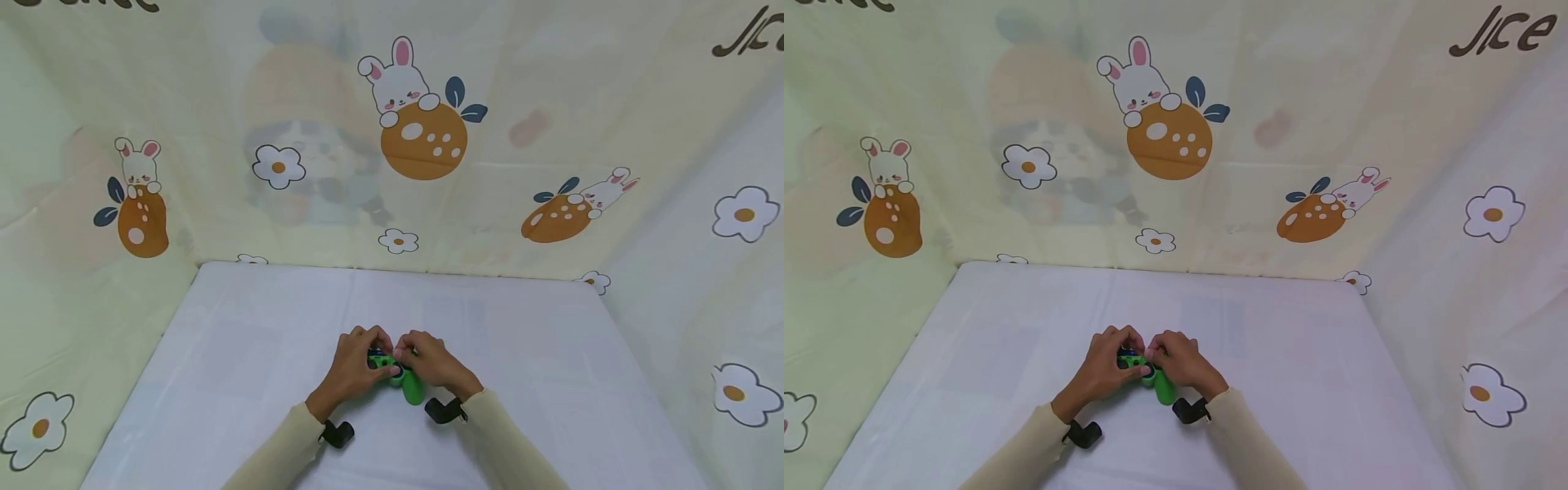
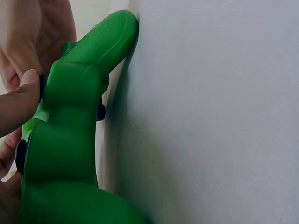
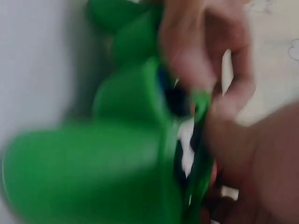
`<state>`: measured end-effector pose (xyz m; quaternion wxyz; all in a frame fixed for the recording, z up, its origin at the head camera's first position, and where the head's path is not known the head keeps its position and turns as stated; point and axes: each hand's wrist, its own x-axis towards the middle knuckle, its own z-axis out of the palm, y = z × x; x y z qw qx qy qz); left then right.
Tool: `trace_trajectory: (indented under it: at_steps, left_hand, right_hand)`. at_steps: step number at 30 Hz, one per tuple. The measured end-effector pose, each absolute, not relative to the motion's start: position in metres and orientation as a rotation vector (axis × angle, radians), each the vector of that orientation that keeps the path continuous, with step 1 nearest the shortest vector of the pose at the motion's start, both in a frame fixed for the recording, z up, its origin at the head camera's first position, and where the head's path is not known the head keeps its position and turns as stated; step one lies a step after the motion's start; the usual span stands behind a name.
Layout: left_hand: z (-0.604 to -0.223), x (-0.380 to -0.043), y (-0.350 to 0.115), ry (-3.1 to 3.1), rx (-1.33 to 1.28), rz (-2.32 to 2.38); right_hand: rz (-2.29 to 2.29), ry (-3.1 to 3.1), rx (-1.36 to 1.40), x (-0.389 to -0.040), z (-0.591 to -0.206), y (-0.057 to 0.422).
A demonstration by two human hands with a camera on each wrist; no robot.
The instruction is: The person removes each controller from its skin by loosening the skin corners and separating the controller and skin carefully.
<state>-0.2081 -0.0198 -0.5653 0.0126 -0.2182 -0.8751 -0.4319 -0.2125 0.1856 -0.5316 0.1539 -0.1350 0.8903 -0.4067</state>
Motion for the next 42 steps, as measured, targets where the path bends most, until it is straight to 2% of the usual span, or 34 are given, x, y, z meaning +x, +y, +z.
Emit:
trace_trajectory:
  at_steps: [5, 10, 24, 42]
  left_hand:
    - [-0.561, -0.208, -0.018, -2.761, -0.696, -1.358]
    - [-0.560, -0.209, -0.018, -2.736, -0.716, -1.456]
    - [-0.568, -0.206, -0.024, -2.624, -0.755, -1.573]
    - [-0.569, -0.208, -0.024, -2.512, -0.880, -1.488]
  right_hand:
    - [-1.305, 2.421, -0.158, -0.209, -0.527, 0.180]
    - [-1.364, 2.378, -0.072, -0.207, -0.528, 0.180]
    - [-1.217, 2.582, -0.561, -0.189, -0.544, 0.203]
    - [-1.096, 3.227, -0.711, -0.160, -0.566, 0.181]
